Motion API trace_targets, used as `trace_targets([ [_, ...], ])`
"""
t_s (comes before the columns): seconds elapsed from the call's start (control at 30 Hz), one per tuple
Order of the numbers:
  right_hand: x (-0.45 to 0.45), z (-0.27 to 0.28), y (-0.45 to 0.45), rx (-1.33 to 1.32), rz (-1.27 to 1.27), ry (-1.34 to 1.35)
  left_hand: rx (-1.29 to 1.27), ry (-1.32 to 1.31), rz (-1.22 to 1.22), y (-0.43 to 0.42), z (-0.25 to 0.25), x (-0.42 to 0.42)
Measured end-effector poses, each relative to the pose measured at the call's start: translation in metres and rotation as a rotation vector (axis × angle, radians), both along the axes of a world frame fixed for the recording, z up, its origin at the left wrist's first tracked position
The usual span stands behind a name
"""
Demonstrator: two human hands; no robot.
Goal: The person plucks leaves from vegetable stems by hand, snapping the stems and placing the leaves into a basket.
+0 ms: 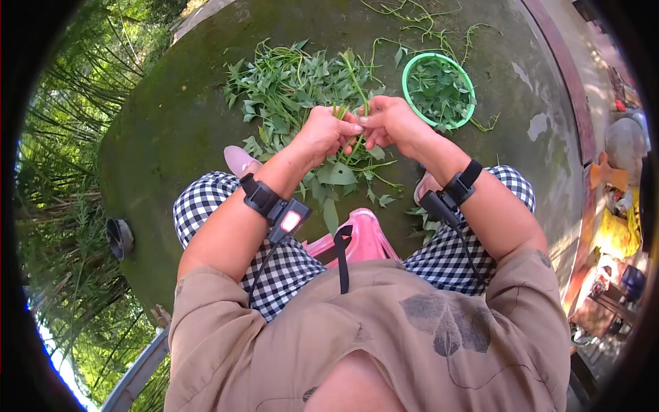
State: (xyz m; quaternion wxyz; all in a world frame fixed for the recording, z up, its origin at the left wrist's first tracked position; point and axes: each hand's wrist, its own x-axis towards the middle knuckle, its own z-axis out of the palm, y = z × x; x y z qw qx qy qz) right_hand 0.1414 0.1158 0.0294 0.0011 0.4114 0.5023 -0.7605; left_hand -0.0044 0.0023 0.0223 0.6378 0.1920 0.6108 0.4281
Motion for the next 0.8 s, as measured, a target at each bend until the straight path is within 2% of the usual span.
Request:
trace_targets([
  [0.07, -0.001, -0.002, -0.001, -0.042, 0.004, 0.007, 0.037, -0.018, 0.011, 0.005, 0.0, 0.001],
  [0.2, 0.002, -0.005, 0.007, -0.059, 0.007, 0.007, 0.215, 0.15, -0.083, 0.01, -0.007, 0.006],
  [0.3, 0.007, -0.005, 0.005, -0.158, 0.012, 0.011, 0.168, 0.483, -0.278, 0.009, -0.011, -0.003],
  [0.4, 0.014, -0.005, 0.007, -0.184, 0.107, 0.06, 0.361, 1.207, -0.273, 0.002, -0.026, -0.012],
  [0.5, 0.016, 0.006, 0.014, -0.174, -0.003, 0.148, 0.097, 0.387, 0.049, 0.001, -0.02, -0.02],
  [0.53, 0.016, 0.008, 0.02, -0.188, -0.002, 0.165, 0.08, 0.234, 0.128, 0.001, -0.02, -0.016],
  [0.67, 0.015, 0.02, 0.027, -0.194, 0.018, 0.181, -0.05, 0.235, 0.177, -0.001, -0.027, -0.011],
  [0.8, 0.014, 0.019, 0.03, -0.063, 0.031, 0.116, 0.05, 0.305, 0.203, 0.003, -0.023, -0.01],
])
